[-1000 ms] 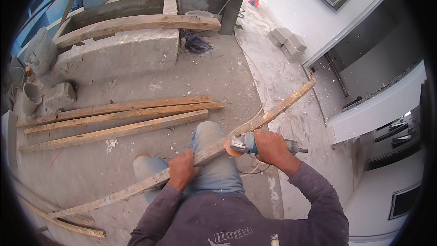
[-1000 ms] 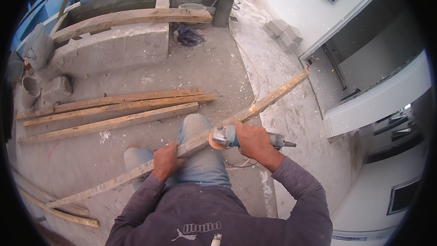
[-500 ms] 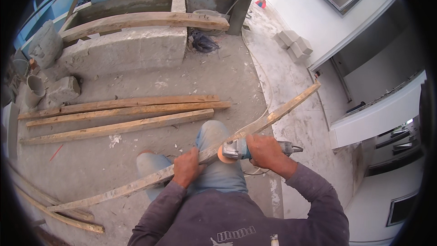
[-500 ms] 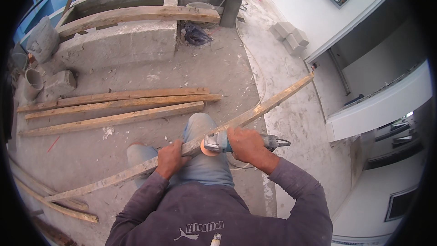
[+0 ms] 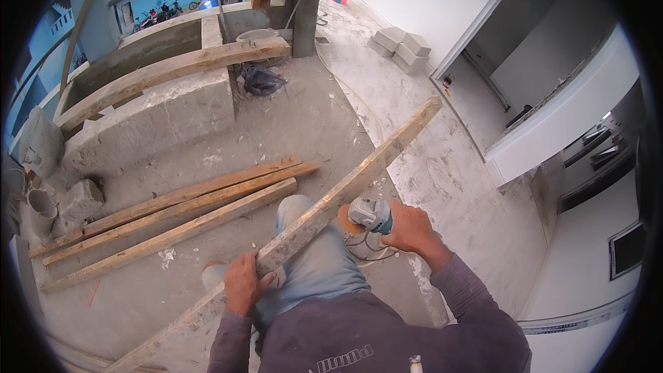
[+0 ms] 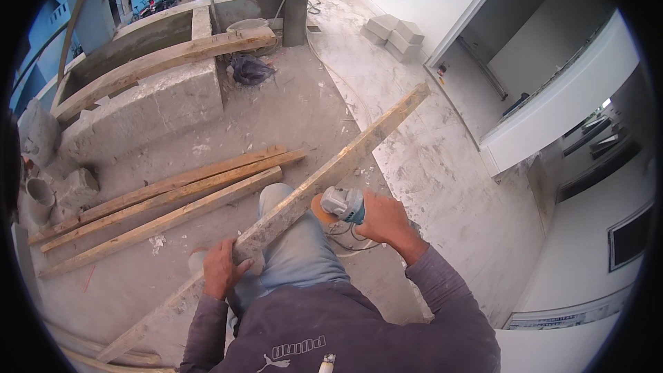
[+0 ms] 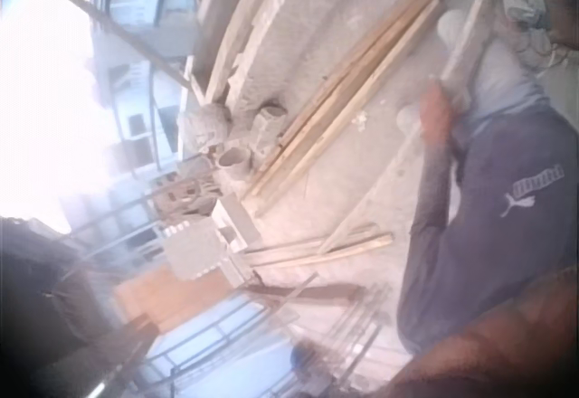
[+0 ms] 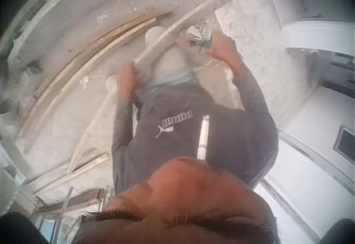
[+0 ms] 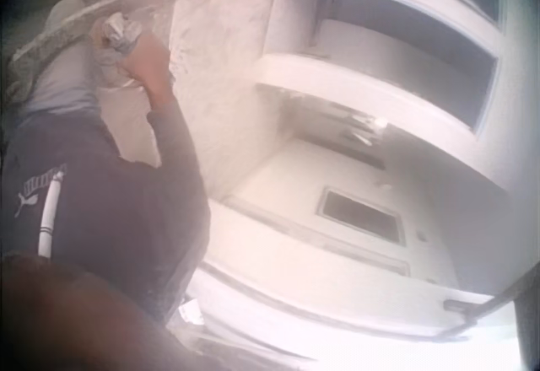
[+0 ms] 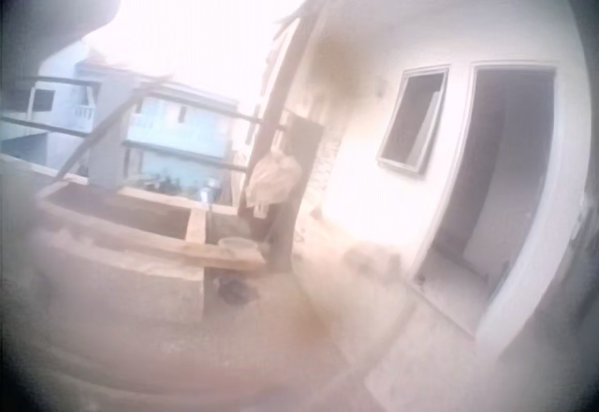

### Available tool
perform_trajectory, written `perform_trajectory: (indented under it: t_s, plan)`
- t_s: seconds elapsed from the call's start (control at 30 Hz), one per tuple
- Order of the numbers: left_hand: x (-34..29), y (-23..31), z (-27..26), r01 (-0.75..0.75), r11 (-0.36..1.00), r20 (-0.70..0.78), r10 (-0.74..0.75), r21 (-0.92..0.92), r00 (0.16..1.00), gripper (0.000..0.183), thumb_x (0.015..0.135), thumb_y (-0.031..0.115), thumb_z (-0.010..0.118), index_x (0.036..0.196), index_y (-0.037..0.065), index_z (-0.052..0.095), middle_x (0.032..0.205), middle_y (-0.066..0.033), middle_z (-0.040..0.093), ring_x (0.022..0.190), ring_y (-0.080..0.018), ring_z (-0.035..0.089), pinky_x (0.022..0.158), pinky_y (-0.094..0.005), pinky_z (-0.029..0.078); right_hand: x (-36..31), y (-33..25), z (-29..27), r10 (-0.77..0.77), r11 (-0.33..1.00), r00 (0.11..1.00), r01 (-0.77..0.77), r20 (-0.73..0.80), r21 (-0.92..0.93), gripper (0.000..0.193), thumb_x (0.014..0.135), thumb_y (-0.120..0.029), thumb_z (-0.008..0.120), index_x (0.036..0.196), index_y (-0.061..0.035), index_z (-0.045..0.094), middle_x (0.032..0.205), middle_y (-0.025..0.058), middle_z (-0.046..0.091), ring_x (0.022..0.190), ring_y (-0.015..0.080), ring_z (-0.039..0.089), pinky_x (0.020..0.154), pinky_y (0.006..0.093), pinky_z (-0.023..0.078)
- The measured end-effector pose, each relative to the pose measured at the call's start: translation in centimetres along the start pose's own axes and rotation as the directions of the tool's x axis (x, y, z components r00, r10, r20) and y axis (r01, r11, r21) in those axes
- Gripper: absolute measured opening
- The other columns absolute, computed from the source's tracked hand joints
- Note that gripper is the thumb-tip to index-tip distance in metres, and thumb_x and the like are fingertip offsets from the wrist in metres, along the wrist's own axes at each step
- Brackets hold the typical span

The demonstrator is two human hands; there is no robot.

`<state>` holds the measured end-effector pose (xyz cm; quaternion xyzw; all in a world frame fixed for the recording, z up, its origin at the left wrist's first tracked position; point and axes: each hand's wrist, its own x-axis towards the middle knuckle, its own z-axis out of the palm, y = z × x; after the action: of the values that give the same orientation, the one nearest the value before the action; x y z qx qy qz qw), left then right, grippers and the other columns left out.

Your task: The person sits on the floor and uses an angle grinder to smooth the surface of a wooden plank. They hold the plank with one hand and operate the grinder with the other, moving it along the length of the wood.

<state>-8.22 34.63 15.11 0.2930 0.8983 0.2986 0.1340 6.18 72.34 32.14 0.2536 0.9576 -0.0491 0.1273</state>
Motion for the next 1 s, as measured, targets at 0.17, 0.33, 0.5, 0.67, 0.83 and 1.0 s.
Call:
perform_trajectory:
  t_s: [0.17,0.33,0.5,0.67,0.83,1.0]
  plan:
    - [-1.3,-6.4,-0.1,-0.032,0.999,0.052,0.031,0.015,0.998,0.078,0.073,0.032,0.098,0.136,0.005,0.062,0.126,-0.0231,0.071,0.120,-0.0446,0.067,0.102,-0.0511,0.055,-2.2,3.9,4.0,0.274,0.936,0.961,-0.263,-0.016,0.235,0.067,0.069,-0.034,0.088,0.123,-0.0023,0.063,0.108,0.0268,0.077,0.103,0.0488,0.075,0.092,0.0555,0.060]
    - [-1.1,-7.5,-1.5,0.016,0.998,0.153,-0.025,0.061,0.988,0.076,0.071,0.034,0.099,0.131,0.003,0.064,0.120,-0.0247,0.073,0.117,-0.0456,0.069,0.100,-0.0512,0.056,-4.3,5.1,7.0,0.352,0.892,0.936,-0.338,0.008,0.301,0.074,0.069,-0.035,0.089,0.129,-0.0022,0.061,0.110,0.0271,0.077,0.106,0.0481,0.075,0.093,0.0547,0.059]
    - [-4.6,-11.8,-4.0,0.117,0.991,0.221,-0.130,0.069,0.967,0.072,0.066,0.036,0.101,0.121,0.003,0.067,0.114,-0.0247,0.075,0.111,-0.0431,0.073,0.096,-0.0498,0.058,-5.2,6.5,9.4,0.391,0.849,0.920,-0.376,0.038,0.372,0.078,0.070,-0.036,0.089,0.132,-0.0006,0.060,0.112,0.0276,0.077,0.107,0.0482,0.075,0.094,0.0539,0.060]
    - [-8.4,-15.5,-6.0,0.287,0.950,0.247,-0.310,0.125,0.918,0.072,0.061,0.036,0.103,0.116,0.003,0.071,0.106,-0.0224,0.080,0.100,-0.0391,0.078,0.091,-0.0453,0.061,-4.0,7.0,9.8,0.427,0.835,0.904,-0.409,0.035,0.368,0.077,0.070,-0.035,0.087,0.132,0.0007,0.060,0.110,0.0287,0.077,0.106,0.0495,0.074,0.093,0.0562,0.059]
    - [-7.7,-15.7,-7.0,0.348,0.919,0.305,-0.390,0.184,0.869,0.071,0.061,0.035,0.103,0.116,0.001,0.074,0.105,-0.0224,0.081,0.097,-0.0370,0.079,0.089,-0.0437,0.061,-4.4,6.8,9.8,0.440,0.807,0.898,-0.404,0.017,0.430,0.075,0.070,-0.035,0.087,0.130,0.0010,0.060,0.108,0.0296,0.076,0.104,0.0504,0.074,0.091,0.0573,0.060]
    - [-6.1,-13.5,-7.2,0.299,0.948,0.346,-0.318,0.111,0.882,0.068,0.064,0.037,0.100,0.116,0.000,0.074,0.103,-0.0232,0.080,0.095,-0.0385,0.079,0.086,-0.0446,0.060,-4.5,6.3,10.1,0.448,0.794,0.894,-0.385,-0.024,0.470,0.073,0.068,-0.034,0.090,0.127,-0.0024,0.060,0.108,0.0277,0.077,0.105,0.0501,0.074,0.091,0.0568,0.060]
